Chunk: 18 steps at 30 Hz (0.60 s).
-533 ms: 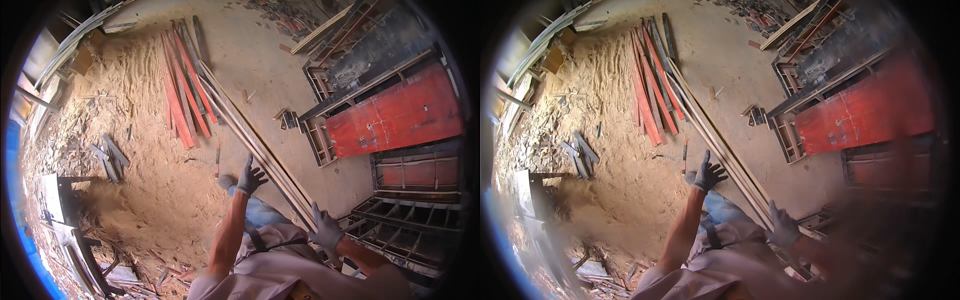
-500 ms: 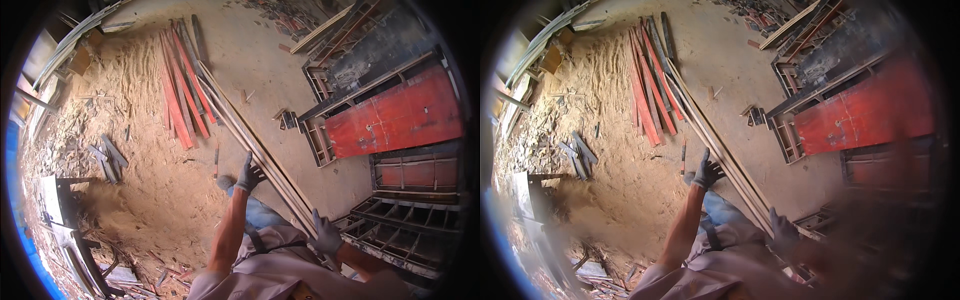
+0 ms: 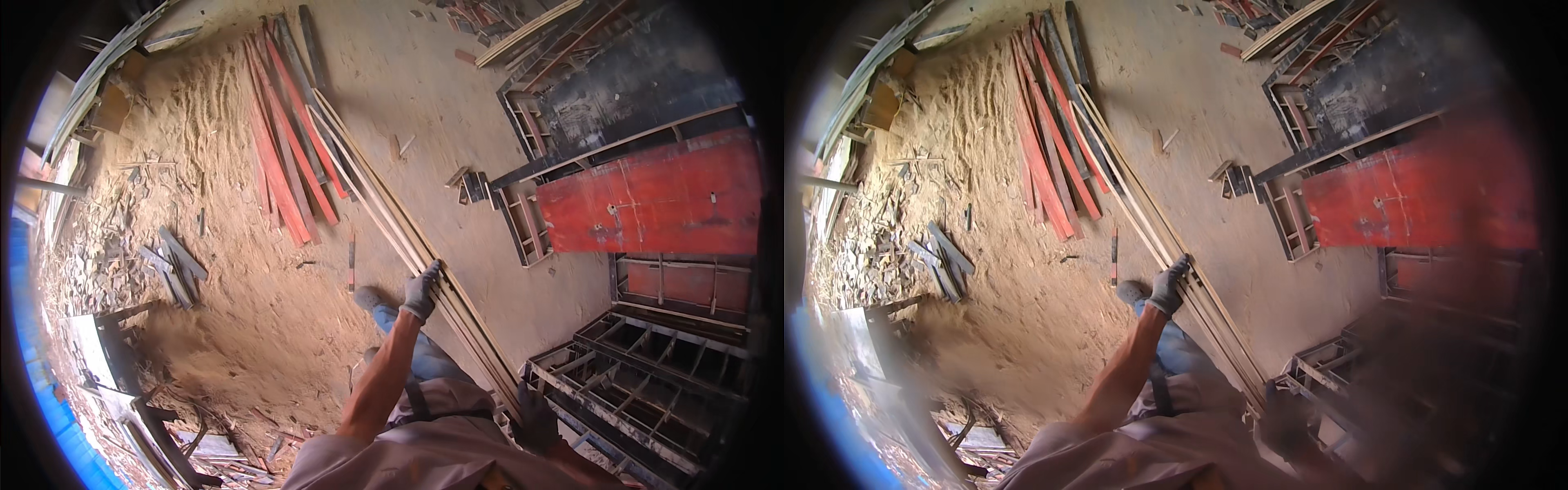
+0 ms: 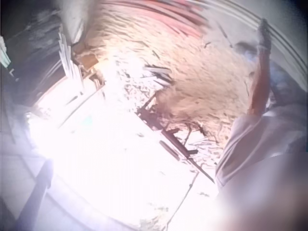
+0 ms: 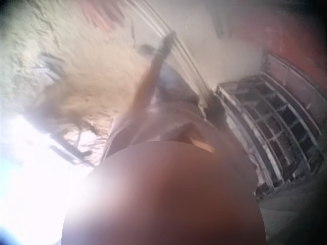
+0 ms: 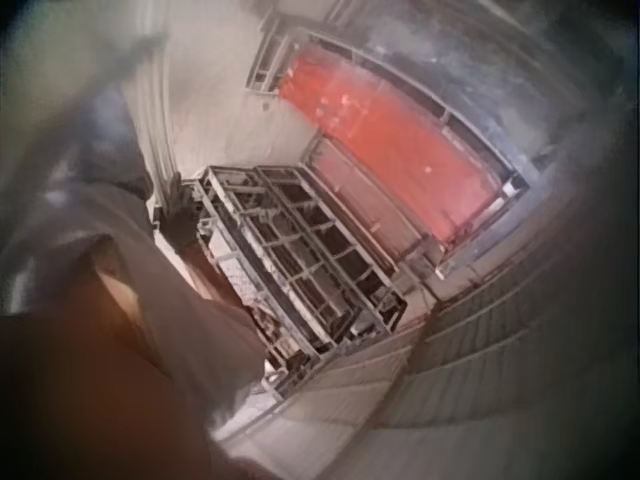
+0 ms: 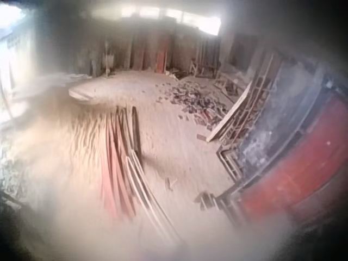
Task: The person selects long wooden planks from a pile and uses a table saw to cut them into shorter pieces. They handle the planks with gloved hands, feed them through the saw, and stack the cut pieces on the table.
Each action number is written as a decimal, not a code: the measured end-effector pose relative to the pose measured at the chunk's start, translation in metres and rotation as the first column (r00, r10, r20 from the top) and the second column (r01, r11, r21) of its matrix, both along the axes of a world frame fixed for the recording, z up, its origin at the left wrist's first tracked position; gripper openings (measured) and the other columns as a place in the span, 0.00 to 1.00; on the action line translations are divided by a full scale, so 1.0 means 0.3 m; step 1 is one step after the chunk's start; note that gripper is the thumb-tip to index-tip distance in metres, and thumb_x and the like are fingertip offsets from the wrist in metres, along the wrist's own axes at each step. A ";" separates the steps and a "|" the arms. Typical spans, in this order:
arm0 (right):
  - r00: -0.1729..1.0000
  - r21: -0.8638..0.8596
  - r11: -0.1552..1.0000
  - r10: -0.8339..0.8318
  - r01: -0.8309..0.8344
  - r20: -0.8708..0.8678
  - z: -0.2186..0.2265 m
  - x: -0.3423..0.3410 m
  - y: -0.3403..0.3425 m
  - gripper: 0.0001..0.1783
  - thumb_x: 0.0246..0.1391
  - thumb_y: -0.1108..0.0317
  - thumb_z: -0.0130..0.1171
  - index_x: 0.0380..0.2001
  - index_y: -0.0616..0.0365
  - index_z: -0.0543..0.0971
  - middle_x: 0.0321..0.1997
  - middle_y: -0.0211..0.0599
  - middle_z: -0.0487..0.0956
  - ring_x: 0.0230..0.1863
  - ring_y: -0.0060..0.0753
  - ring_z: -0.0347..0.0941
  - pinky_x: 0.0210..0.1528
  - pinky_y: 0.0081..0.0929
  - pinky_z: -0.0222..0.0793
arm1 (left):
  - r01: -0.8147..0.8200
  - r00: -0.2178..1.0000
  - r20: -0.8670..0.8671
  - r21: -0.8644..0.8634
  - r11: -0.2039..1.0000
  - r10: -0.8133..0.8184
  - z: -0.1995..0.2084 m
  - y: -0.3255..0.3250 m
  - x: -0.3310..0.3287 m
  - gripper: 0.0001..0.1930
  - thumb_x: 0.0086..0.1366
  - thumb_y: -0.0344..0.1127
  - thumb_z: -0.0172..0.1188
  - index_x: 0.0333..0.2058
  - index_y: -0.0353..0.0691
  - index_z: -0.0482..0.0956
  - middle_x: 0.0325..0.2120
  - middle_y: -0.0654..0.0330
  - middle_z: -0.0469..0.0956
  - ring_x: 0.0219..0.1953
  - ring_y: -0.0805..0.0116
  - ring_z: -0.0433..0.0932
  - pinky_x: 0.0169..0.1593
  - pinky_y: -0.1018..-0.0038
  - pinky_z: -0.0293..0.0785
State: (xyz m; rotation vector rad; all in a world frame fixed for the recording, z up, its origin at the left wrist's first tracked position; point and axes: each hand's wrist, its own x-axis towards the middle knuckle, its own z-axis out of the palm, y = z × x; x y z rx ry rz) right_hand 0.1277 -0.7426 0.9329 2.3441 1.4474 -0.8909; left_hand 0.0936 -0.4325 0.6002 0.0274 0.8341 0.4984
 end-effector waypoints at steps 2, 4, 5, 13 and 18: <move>0.996 -0.089 0.995 0.047 -0.040 0.077 0.038 -0.005 0.027 0.49 0.57 0.51 0.63 0.73 0.69 0.59 0.49 0.63 0.72 0.48 0.66 0.74 0.45 0.55 0.75 | -0.006 1.000 0.024 -0.028 1.000 0.007 0.009 -0.002 0.024 0.11 0.68 0.34 0.70 0.45 0.34 0.83 0.33 0.63 0.84 0.30 0.69 0.83 0.34 0.73 0.81; 0.999 0.009 1.000 -0.019 0.019 0.044 0.054 -0.012 0.051 0.49 0.57 0.49 0.63 0.72 0.69 0.60 0.50 0.64 0.73 0.49 0.66 0.74 0.46 0.54 0.75 | 0.009 0.996 0.086 -0.087 0.996 -0.001 0.020 -0.004 0.038 0.12 0.68 0.33 0.70 0.46 0.33 0.83 0.33 0.61 0.84 0.34 0.66 0.85 0.40 0.70 0.84; 0.999 0.056 0.997 -0.047 0.046 0.023 0.055 -0.011 0.055 0.49 0.57 0.47 0.64 0.71 0.69 0.61 0.51 0.64 0.73 0.50 0.66 0.74 0.46 0.54 0.75 | -0.008 0.994 0.111 -0.101 0.995 0.019 0.023 0.002 0.043 0.12 0.68 0.32 0.69 0.46 0.32 0.83 0.34 0.60 0.84 0.36 0.65 0.85 0.42 0.69 0.85; 0.915 -0.021 0.959 0.275 -0.282 0.294 -0.141 0.094 -0.309 0.45 0.56 0.51 0.63 0.70 0.67 0.62 0.53 0.61 0.74 0.50 0.63 0.74 0.48 0.52 0.74 | -0.069 0.996 -0.063 -0.044 0.997 0.066 0.131 -0.056 -0.018 0.11 0.64 0.30 0.73 0.41 0.31 0.85 0.33 0.60 0.86 0.32 0.67 0.85 0.38 0.72 0.84; 0.949 0.075 0.966 0.228 -0.249 0.220 -0.289 0.206 -0.362 0.42 0.58 0.61 0.62 0.73 0.63 0.59 0.65 0.61 0.71 0.62 0.68 0.70 0.63 0.56 0.69 | -0.170 0.978 -0.093 0.152 0.974 0.185 0.329 0.030 -0.189 0.11 0.65 0.34 0.72 0.41 0.35 0.83 0.32 0.59 0.85 0.32 0.67 0.85 0.36 0.72 0.82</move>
